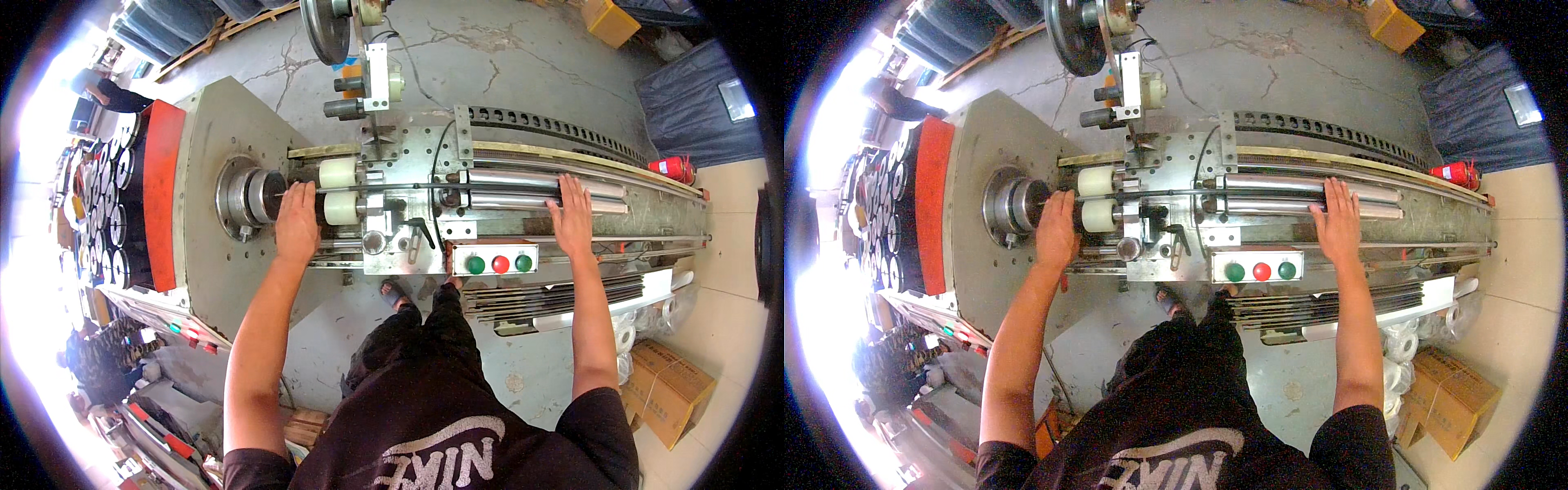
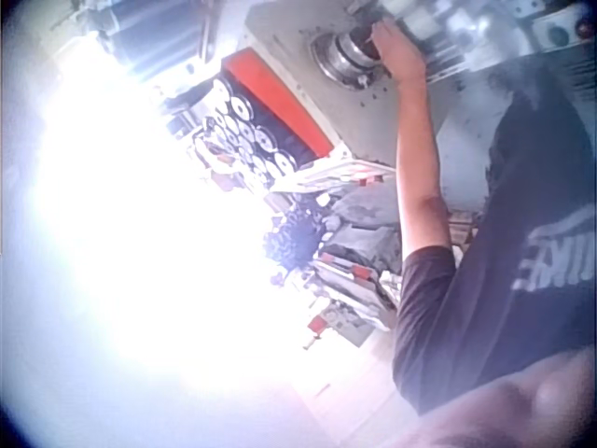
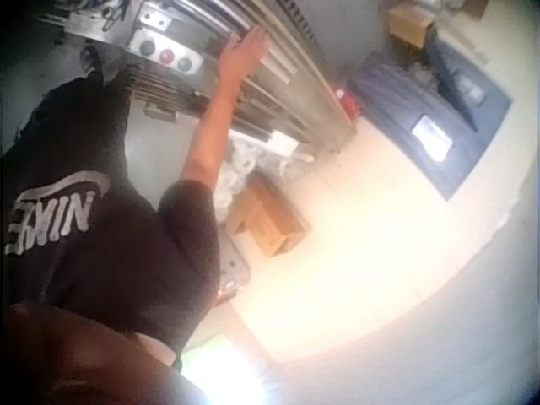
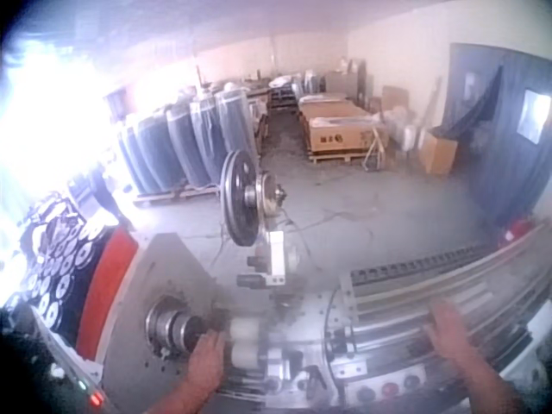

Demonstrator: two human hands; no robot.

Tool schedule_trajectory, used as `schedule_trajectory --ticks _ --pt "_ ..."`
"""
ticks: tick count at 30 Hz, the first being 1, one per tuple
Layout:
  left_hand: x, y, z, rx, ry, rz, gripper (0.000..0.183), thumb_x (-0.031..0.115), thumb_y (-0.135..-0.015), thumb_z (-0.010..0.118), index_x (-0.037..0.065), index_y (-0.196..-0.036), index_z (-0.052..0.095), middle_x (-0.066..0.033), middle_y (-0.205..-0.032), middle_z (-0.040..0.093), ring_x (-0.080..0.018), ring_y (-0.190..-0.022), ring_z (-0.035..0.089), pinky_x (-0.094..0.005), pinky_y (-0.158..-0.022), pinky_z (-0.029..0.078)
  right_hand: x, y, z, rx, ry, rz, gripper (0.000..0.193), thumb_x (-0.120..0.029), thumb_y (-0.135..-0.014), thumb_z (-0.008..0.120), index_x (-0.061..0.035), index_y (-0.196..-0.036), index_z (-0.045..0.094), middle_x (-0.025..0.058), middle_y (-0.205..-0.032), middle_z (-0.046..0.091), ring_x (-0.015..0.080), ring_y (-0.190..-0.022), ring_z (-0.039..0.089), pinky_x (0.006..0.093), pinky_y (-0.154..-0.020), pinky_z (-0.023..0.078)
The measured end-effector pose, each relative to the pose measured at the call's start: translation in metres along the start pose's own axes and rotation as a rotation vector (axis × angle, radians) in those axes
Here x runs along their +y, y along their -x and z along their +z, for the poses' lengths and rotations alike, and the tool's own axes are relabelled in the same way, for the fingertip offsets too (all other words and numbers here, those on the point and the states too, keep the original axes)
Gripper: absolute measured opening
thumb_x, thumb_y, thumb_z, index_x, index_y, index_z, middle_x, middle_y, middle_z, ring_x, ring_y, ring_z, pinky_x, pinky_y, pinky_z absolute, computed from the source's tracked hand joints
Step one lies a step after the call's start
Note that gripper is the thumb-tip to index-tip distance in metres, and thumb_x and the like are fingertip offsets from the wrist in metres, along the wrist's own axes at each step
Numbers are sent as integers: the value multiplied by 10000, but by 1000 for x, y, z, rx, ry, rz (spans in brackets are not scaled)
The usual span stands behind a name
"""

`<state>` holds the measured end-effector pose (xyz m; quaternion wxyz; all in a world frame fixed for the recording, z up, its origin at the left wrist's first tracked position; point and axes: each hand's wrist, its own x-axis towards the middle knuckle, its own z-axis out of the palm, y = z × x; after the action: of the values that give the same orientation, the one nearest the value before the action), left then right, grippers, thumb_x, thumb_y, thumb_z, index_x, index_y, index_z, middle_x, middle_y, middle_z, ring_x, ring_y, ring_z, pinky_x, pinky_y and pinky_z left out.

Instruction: The person operates a rod-forming machine by loading metal rods into the mechanism, applying tape to secure the materials, and pressing buttons on the control interface to advance the process. They then gather the finished rods and move them to a separate worktable.

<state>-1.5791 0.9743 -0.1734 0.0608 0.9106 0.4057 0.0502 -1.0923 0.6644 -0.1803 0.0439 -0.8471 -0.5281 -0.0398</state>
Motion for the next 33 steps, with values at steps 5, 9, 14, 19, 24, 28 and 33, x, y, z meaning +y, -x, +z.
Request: schedule_trajectory --ticks 5,9,14,19,24,28,33 --pt "-9 -2 4 8 -24 32 801 -20 -717 810 -16 -1453 496 -204 -1463 546 -374 -1432 476 -461 -1255 352 -12 2 -6 1 25 -21 607 -408 -1098 502 -77 -1599 413 154 -1617 467 344 -1547 353 513 -1301 186" --pt "-13 -6 1 -27 -20 18 821 10 -703 837 -6 -1451 499 -188 -1455 557 -362 -1427 481 -460 -1260 345 -21 4 -11 1 49 -20 607 -401 -1091 520 -80 -1597 419 155 -1600 487 345 -1528 380 509 -1296 195" --pt "-27 -6 0 -66 -38 14 847 37 -706 859 15 -1468 489 -165 -1473 556 -338 -1438 476 -453 -1270 336 -35 4 -13 -17 32 -8 623 -399 -1070 556 -66 -1581 432 141 -1600 489 322 -1516 402 512 -1294 203" --pt "-37 -6 -3 -86 -26 2 858 53 -712 869 25 -1477 480 -162 -1475 552 -336 -1438 477 -455 -1269 335 -50 3 -15 6 14 -11 604 -382 -1055 587 -60 -1552 468 129 -1576 515 305 -1501 423 500 -1293 211" --pt "-42 -9 -8 -130 -37 11 836 64 -720 866 26 -1465 489 -167 -1454 560 -336 -1413 497 -457 -1261 342 -68 0 -21 -11 42 -4 596 -395 -1061 577 -52 -1539 479 122 -1566 521 298 -1494 431 501 -1292 215" --pt "-42 -13 -7 -151 -55 45 823 72 -726 862 24 -1458 490 -174 -1439 574 -334 -1404 507 -456 -1258 344 -74 1 -19 -4 47 -6 600 -411 -1069 559 -54 -1544 473 115 -1568 517 292 -1494 430 503 -1294 211" --pt "-40 -20 -2 -137 -56 87 776 64 -719 857 16 -1417 521 -189 -1424 593 -343 -1408 511 -458 -1253 351 -87 0 -19 -18 54 1 600 -417 -1073 549 -59 -1548 472 114 -1567 518 290 -1494 432 505 -1297 197"
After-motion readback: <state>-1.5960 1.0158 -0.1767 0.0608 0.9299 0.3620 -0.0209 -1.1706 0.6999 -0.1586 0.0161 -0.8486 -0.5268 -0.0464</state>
